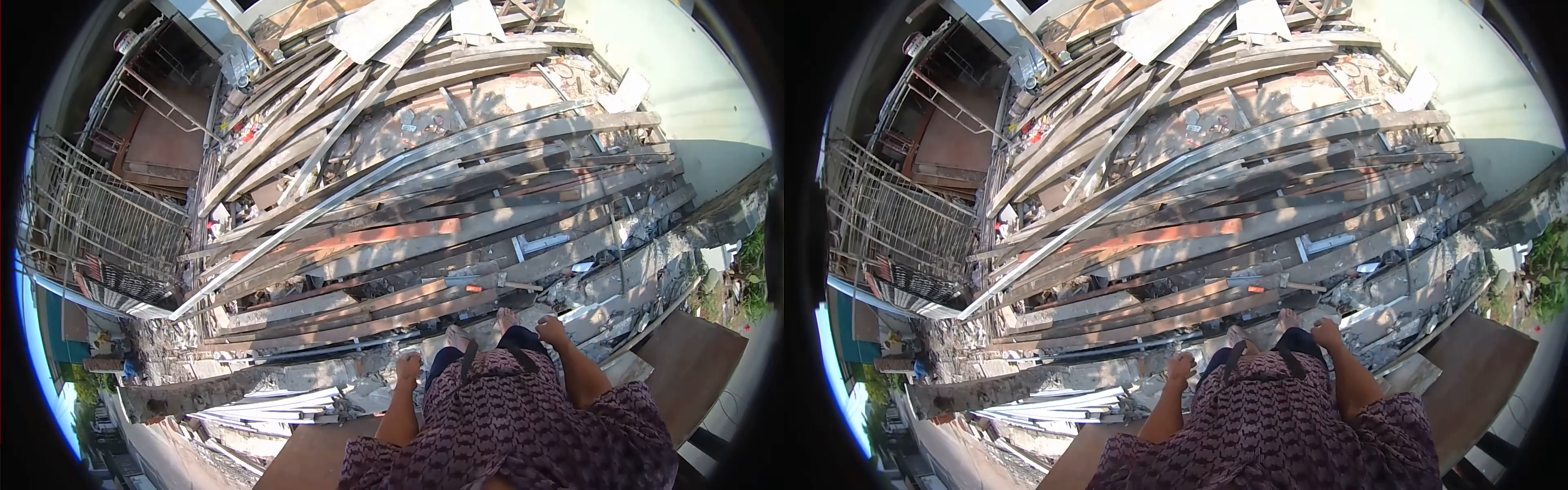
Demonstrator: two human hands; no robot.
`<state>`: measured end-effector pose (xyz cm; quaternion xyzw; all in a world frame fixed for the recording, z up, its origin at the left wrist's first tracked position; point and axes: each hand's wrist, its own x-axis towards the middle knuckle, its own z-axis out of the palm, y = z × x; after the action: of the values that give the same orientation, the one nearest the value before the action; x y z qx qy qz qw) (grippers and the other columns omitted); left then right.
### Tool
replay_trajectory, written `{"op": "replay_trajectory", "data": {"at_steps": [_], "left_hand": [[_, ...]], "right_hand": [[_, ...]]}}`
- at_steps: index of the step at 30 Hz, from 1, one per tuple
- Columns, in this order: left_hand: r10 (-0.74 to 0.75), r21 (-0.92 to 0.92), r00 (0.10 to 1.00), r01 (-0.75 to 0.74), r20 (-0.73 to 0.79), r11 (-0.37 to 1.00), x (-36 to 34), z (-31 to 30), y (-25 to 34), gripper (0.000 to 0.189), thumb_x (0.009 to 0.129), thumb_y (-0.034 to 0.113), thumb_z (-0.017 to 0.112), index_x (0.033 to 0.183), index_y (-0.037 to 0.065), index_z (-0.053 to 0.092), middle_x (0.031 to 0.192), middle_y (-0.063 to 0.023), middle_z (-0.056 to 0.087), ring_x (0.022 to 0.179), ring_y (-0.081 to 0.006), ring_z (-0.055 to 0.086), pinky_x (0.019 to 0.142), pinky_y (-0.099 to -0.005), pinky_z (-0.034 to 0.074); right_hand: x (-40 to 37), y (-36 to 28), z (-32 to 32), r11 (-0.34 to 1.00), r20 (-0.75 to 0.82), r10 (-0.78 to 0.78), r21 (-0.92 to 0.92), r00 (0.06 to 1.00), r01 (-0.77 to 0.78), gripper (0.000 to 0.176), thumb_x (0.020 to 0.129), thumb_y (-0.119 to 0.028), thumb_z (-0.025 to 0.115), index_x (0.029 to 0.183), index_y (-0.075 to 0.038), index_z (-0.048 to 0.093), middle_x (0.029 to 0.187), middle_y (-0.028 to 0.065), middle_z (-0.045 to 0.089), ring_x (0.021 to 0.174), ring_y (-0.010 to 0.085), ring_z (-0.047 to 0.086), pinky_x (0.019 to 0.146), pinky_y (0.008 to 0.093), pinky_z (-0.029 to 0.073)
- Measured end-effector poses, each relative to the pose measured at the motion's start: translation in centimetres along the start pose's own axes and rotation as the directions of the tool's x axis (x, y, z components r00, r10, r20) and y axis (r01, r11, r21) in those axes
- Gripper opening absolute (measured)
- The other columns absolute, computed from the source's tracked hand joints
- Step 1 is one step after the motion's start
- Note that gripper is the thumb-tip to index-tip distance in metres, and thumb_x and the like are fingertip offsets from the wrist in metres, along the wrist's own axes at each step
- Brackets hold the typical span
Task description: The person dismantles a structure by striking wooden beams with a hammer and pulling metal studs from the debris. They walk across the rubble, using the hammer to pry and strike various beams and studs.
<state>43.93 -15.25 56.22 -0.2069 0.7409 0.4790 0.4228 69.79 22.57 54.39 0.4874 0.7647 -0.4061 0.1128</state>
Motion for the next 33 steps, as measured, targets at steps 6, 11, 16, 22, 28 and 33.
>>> {"op": "replay_trajectory", "data": {"at_steps": [6,11,16,22,28,33], "left_hand": [[0.019,-0.077,0.997,-0.025,-0.077,0.997,1.3,-1.1,-1.5,0.028,0.083,0.026,0.064,0.100,0.003,0.066,0.074,-0.0026,0.061,0.061,-0.0131,0.055,0.051,-0.0293,0.045],[0.048,0.024,0.998,-0.047,-0.036,0.999,2.5,-2.8,-2.7,0.023,0.085,0.023,0.062,0.101,0.007,0.063,0.082,-0.0023,0.060,0.073,-0.0135,0.057,0.058,-0.0307,0.046],[0.097,0.007,0.990,-0.097,-0.105,0.995,2.6,-3.9,-4.3,0.037,0.082,0.030,0.063,0.103,0.000,0.067,0.073,-0.0067,0.066,0.058,-0.0160,0.060,0.054,-0.0315,0.048],[0.156,0.084,0.975,-0.145,-0.156,0.986,1.8,-4.8,-4.1,0.027,0.083,0.025,0.061,0.096,0.002,0.068,0.072,-0.0032,0.063,0.061,-0.0135,0.057,0.053,-0.0305,0.047],[0.199,0.200,0.960,-0.160,-0.197,0.967,4.4,-5.4,-6.6,0.033,0.085,0.028,0.062,0.102,0.001,0.068,0.076,-0.0074,0.066,0.063,-0.0177,0.061,0.055,-0.0319,0.049],[0.158,0.220,0.972,-0.119,-0.171,0.968,2.8,-5.9,-5.0,0.036,0.085,0.030,0.060,0.106,0.001,0.067,0.080,-0.0085,0.066,0.065,-0.0198,0.062,0.058,-0.0338,0.051]], "right_hand": [[1.9,1.5,2.1,0.997,0.011,-0.020,0.081,1.000,0.019,0.028,0.069,-0.020,0.067,0.089,-0.001,0.071,0.096,0.0204,0.069,0.096,0.0364,0.064,0.087,0.0422,0.050],[3.4,2.8,2.8,0.914,0.153,-0.389,-0.062,0.909,0.401,0.034,0.075,-0.011,0.063,0.106,0.003,0.063,0.069,0.0158,0.065,0.055,0.0237,0.066,0.048,0.0347,0.053],[3.6,-0.2,3.6,0.993,0.088,-0.056,0.110,0.995,0.046,0.032,0.076,-0.010,0.061,0.105,0.003,0.063,0.073,0.0139,0.064,0.052,0.0212,0.062,0.043,0.0330,0.049],[3.7,-1.8,3.5,0.992,0.138,-0.023,0.128,0.990,0.006,0.032,0.072,-0.014,0.060,0.096,0.006,0.067,0.074,0.0193,0.067,0.056,0.0270,0.067,0.052,0.0367,0.054],[2.1,-5.4,3.0,0.978,0.222,0.062,0.182,0.973,-0.104,0.032,0.072,-0.012,0.062,0.099,0.003,0.067,0.071,0.0142,0.065,0.052,0.0237,0.064,0.048,0.0342,0.052],[2.1,-6.3,2.7,0.974,0.251,0.043,0.206,0.967,-0.097,0.031,0.074,-0.010,0.061,0.102,0.004,0.064,0.069,0.0117,0.062,0.050,0.0193,0.062,0.042,0.0314,0.046]]}}
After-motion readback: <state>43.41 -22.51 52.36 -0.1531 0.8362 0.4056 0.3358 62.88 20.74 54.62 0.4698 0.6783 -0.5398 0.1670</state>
